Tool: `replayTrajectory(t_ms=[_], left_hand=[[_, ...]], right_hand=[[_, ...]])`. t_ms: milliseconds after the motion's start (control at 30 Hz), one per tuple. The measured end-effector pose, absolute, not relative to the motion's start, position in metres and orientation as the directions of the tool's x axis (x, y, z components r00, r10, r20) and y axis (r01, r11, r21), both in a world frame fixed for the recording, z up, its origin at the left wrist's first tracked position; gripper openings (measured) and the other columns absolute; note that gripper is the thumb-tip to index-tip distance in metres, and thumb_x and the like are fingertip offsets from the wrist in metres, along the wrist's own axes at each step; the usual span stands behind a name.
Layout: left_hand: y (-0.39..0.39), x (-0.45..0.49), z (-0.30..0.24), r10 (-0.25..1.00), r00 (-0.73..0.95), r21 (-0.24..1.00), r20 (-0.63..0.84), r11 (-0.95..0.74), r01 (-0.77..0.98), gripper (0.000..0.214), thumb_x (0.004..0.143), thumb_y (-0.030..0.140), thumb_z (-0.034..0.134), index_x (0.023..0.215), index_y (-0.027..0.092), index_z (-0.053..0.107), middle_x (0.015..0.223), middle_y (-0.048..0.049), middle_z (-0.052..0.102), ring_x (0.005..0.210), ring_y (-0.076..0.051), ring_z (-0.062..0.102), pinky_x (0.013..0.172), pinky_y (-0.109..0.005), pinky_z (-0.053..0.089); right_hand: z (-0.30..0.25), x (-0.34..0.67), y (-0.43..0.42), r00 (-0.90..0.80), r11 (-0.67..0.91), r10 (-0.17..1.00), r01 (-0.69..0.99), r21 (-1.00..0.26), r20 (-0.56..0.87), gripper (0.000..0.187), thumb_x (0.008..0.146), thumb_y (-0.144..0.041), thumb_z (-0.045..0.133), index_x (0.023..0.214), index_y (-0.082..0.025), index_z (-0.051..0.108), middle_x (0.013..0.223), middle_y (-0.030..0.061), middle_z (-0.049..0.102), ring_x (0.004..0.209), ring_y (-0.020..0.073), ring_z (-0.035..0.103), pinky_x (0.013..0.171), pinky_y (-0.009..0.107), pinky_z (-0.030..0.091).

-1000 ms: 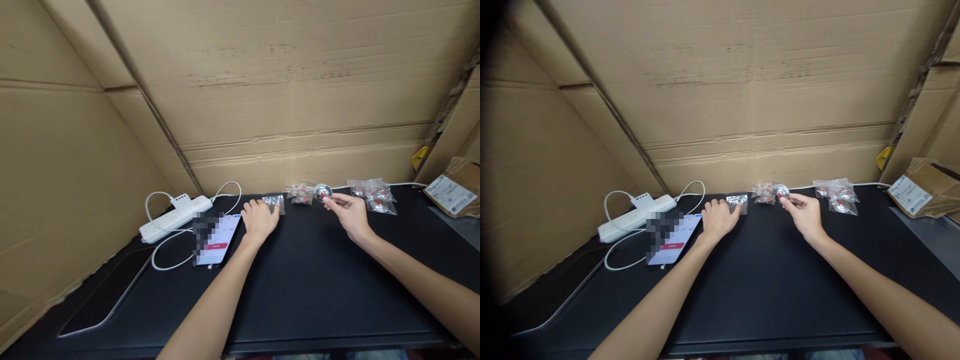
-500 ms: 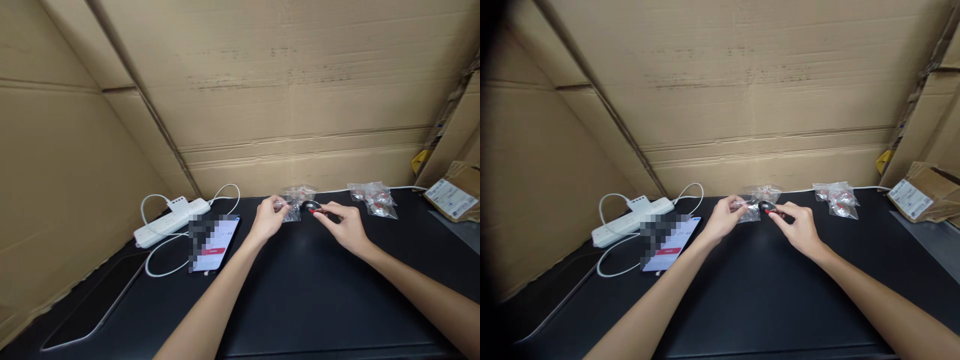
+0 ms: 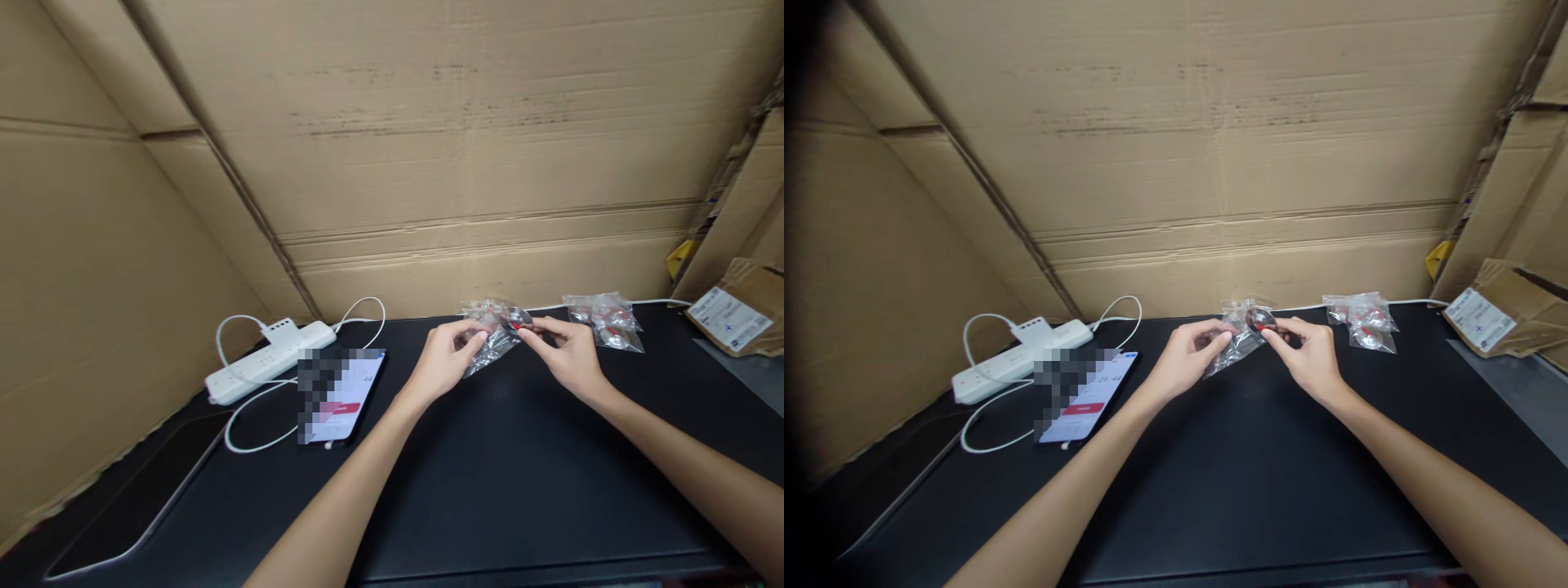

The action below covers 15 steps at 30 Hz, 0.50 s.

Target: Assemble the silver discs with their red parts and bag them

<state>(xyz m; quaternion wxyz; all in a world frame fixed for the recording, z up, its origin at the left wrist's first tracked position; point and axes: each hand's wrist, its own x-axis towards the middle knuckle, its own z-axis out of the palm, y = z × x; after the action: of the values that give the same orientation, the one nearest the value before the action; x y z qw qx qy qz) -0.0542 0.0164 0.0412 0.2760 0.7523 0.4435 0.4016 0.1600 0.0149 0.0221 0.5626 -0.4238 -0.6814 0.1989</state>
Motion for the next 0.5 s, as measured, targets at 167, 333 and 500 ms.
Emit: replayTrajectory(t_ms=[167,333,500], left_hand=[[0.016,-0.054,0.042,0.863,0.305,0.764,0.404,-0.501,0.406,0.022,0.09,0.032,0.056,0.098,0.019,0.073,0.089,-0.0049,0.073,0.074,-0.018,0.064,0.068,-0.028,0.046],[0.015,-0.054,0.042,0.856,0.313,0.743,0.412,-0.514,0.428,0.021,0.09,0.028,0.055,0.099,0.02,0.072,0.09,-0.004,0.074,0.081,-0.019,0.067,0.074,-0.031,0.049],[0.017,-0.056,0.042,0.861,0.359,0.772,0.359,-0.49,0.404,0.022,0.09,0.029,0.055,0.102,0.02,0.071,0.091,-0.0046,0.073,0.081,-0.019,0.066,0.076,-0.031,0.049]], right_hand=[[0.017,0.157,0.02,-0.041,0.477,0.877,0.202,-0.856,0.479,0.021,0.077,-0.033,0.074,0.091,-0.019,0.078,0.091,0.0079,0.077,0.081,0.0247,0.071,0.077,0.039,0.056],[0.014,0.159,0.025,-0.122,0.392,0.917,0.103,-0.914,0.38,0.023,0.072,-0.035,0.077,0.089,-0.019,0.078,0.085,0.0075,0.077,0.076,0.0242,0.072,0.074,0.04,0.057],[0.02,0.164,0.026,-0.266,0.391,0.896,0.088,-0.916,0.356,0.023,0.073,-0.035,0.077,0.089,-0.019,0.077,0.089,0.0075,0.077,0.078,0.0223,0.071,0.076,0.038,0.055]])
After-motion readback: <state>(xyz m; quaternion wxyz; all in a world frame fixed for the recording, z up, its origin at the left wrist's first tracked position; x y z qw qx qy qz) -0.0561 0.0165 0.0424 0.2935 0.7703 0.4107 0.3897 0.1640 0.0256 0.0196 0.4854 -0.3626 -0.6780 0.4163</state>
